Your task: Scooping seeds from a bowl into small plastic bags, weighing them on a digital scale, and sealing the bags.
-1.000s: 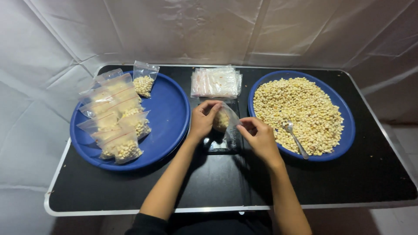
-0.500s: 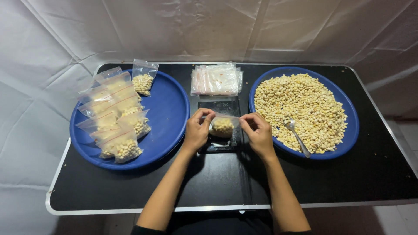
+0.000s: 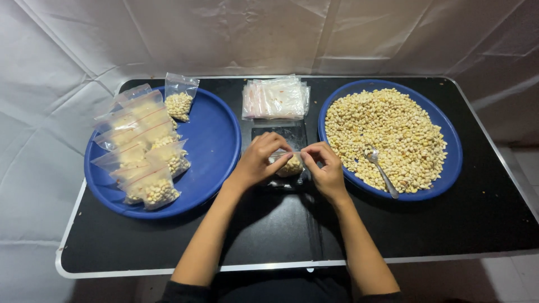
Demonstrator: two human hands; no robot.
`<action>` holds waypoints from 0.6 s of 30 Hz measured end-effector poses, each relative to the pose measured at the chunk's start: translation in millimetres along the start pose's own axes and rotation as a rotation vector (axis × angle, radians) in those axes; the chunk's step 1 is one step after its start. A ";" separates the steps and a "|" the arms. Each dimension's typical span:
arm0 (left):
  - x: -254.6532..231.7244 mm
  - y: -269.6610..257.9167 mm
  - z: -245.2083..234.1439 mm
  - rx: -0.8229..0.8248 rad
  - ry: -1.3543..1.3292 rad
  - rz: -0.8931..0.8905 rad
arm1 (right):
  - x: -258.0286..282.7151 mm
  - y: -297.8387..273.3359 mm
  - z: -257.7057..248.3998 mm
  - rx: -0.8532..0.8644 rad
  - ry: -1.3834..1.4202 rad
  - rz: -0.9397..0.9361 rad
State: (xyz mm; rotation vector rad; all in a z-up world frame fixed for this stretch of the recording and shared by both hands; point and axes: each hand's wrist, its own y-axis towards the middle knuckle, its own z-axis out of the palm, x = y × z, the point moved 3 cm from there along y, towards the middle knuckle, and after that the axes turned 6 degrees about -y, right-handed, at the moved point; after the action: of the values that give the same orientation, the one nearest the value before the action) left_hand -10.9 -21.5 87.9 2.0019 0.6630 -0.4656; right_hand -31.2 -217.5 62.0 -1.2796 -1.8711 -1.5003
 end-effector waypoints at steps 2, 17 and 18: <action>-6.7 8.6 0.9 0.064 0.069 -0.004 | 0.9 0.0 2.0 -0.005 -0.006 -0.024; 3.2 6.9 6.7 0.219 0.421 0.041 | 0.1 -3.1 6.6 -0.095 -0.101 -0.151; 5.0 4.2 4.8 0.214 0.428 0.037 | -0.5 -3.5 6.8 -0.110 -0.102 -0.150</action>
State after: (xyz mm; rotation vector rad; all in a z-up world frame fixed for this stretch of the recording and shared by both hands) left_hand -4.7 -26.1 85.6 2.3404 0.8621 -0.0827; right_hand -32.4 -211.4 57.5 -1.3117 -2.0139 -1.6642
